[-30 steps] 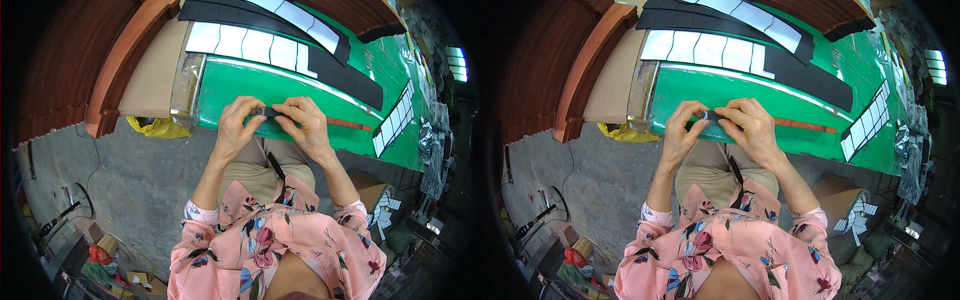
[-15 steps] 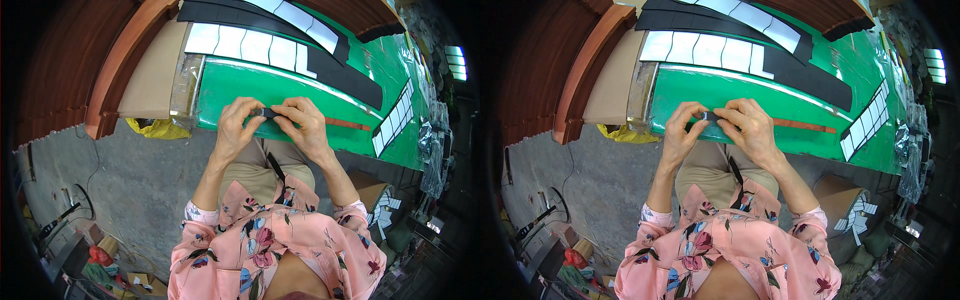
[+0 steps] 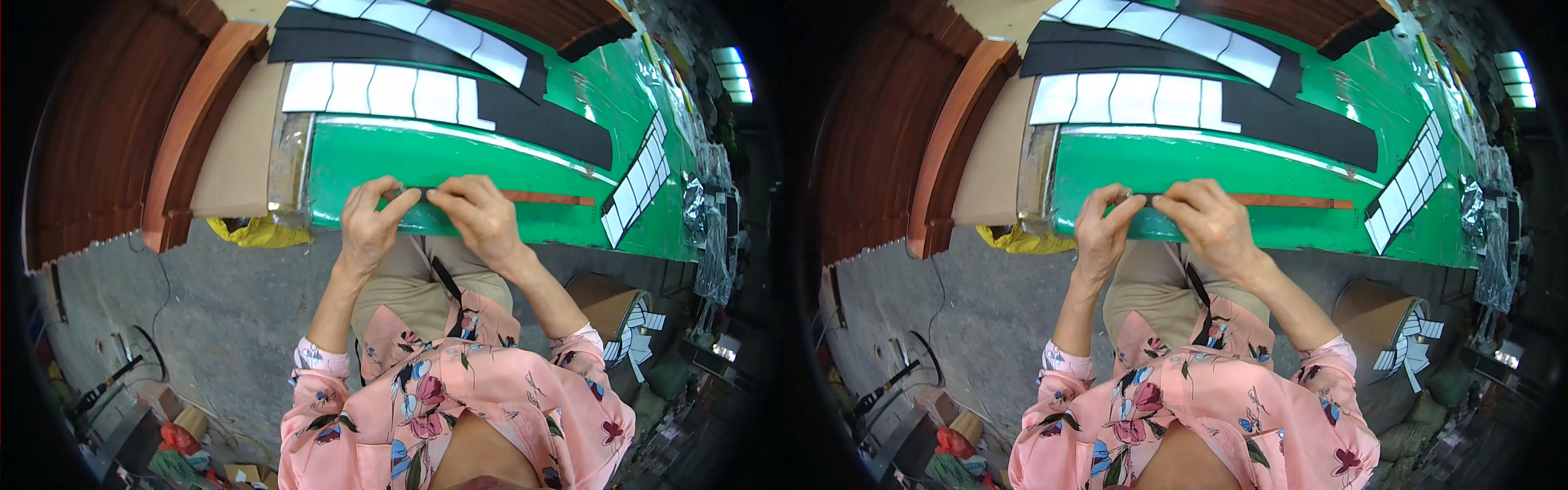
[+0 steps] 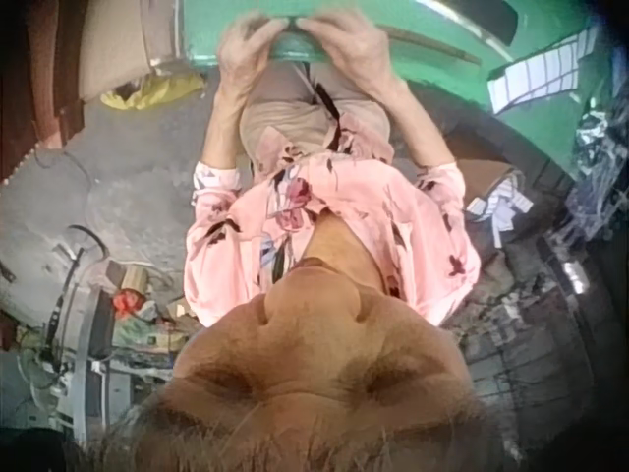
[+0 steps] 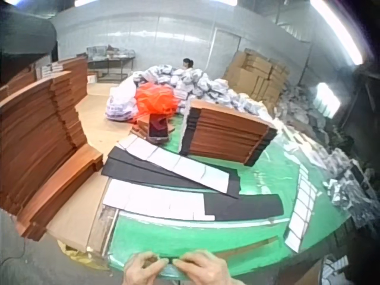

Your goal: Applying black foam strips to wooden furniture components on an assembly table.

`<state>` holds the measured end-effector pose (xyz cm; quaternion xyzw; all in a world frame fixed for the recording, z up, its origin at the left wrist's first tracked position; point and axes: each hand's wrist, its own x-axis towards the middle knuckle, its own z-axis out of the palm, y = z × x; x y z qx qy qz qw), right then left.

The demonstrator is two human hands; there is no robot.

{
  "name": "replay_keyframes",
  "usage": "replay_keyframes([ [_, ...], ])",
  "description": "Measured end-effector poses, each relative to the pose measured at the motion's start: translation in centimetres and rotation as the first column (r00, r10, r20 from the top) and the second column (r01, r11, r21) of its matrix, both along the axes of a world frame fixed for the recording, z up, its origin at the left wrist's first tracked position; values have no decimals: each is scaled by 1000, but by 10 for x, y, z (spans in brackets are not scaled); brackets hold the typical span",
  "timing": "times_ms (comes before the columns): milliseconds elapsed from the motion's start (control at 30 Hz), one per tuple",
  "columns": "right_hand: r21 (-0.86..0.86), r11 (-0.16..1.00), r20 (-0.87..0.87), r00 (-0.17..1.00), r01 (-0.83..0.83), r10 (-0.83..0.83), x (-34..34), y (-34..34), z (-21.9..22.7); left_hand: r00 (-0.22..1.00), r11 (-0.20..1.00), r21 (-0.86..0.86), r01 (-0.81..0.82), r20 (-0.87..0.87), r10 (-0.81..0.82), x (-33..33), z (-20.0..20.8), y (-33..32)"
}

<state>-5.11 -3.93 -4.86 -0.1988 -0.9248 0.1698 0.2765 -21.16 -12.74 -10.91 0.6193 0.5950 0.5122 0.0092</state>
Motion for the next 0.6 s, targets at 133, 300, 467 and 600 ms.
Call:
replay_keyframes([
  [133,5,1000,-43,999,3,-3,-4,-3,-1,999,1000,9,2,-37,-1,-1,-1,-1],
  [300,-107,994,10,1000,-9,10,3,10,4,997,1000,-12,5,-83,-6,3,-5,0],
  [467,-240,955,16,983,-175,184,25,91,16,995,978,-188,94,-22,-100,-10,26,-6],
  [600,-152,984,320,947,91,-39,54,169,1,986,972,-226,69,161,-33,-34,59,18],
])
